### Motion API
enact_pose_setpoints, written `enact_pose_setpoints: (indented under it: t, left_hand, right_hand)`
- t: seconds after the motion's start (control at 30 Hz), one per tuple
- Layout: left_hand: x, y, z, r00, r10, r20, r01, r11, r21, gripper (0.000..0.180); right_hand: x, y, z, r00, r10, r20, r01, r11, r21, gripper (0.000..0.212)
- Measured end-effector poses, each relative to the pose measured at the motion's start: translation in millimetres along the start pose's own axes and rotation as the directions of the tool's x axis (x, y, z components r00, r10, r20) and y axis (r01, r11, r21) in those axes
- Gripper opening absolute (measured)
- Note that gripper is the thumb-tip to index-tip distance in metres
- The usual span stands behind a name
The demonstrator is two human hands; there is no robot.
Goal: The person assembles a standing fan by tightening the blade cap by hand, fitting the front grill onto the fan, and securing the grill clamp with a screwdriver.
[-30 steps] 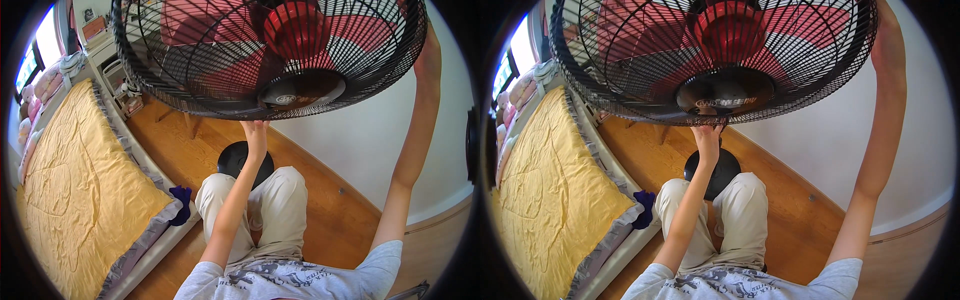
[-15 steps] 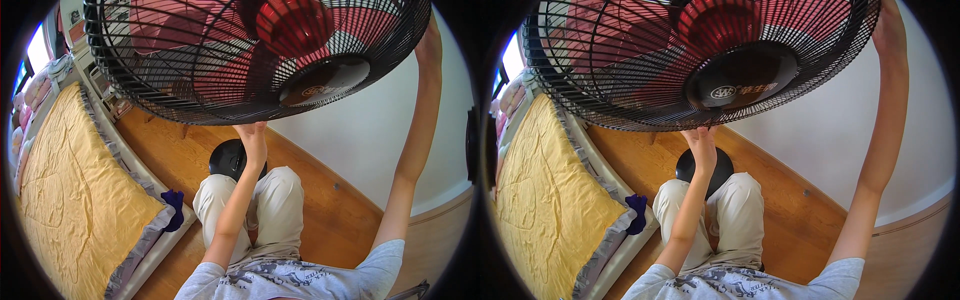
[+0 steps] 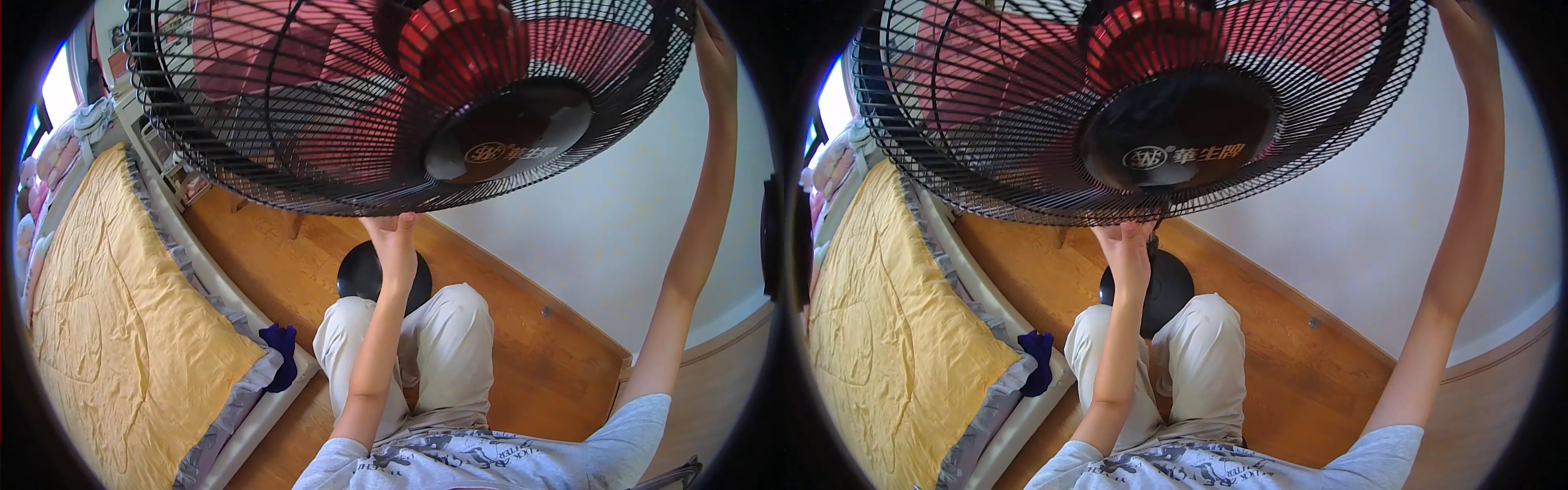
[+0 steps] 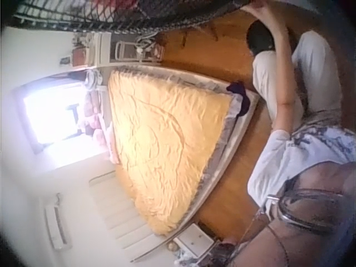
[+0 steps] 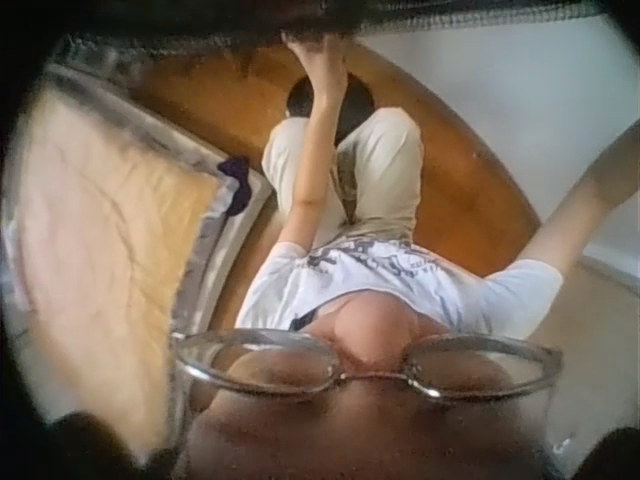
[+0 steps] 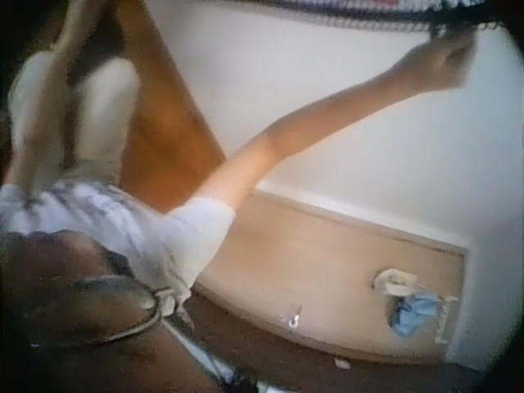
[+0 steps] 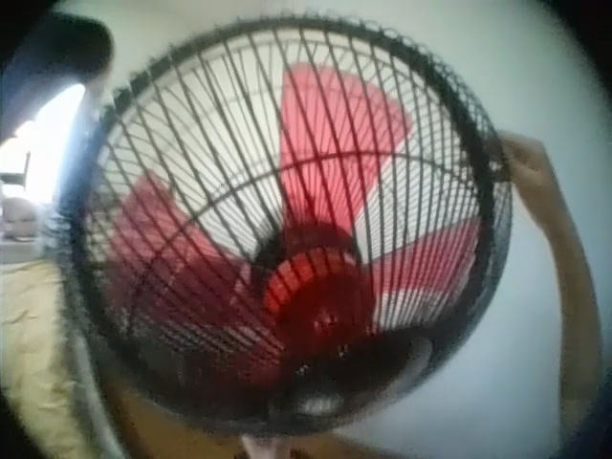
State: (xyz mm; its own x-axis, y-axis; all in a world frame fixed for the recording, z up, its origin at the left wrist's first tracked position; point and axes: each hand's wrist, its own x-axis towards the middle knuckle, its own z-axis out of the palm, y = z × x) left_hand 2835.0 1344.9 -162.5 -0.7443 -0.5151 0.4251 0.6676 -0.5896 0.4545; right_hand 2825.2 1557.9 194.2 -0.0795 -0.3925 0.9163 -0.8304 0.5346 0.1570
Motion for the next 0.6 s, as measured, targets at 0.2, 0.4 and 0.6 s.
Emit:
enact_pose_setpoints:
  t: [0.2, 0.4, 0.6]
  left_hand:
    - [-6.2, 2.8, -7.4, 0.995, 0.017, -0.098, -0.004, 0.991, 0.136, 0.070]
    - [-7.5, 3.2, 5.0, 0.999, 0.001, -0.039, 0.000, 0.999, 0.037, 0.077]
    - [-6.4, 7.4, 4.0, 1.000, -0.003, 0.022, 0.002, 0.999, 0.048, 0.079]
  right_hand:
    - [3.0, 2.3, 1.7, 0.947, 0.093, 0.309, -0.067, 0.993, -0.092, 0.025]
    - [2.5, -12.8, -9.8, 0.931, 0.187, 0.315, -0.235, 0.965, 0.120, 0.035]
    - [6.8, 4.9, -15.7, 0.849, 0.195, 0.491, -0.309, 0.937, 0.163, 0.039]
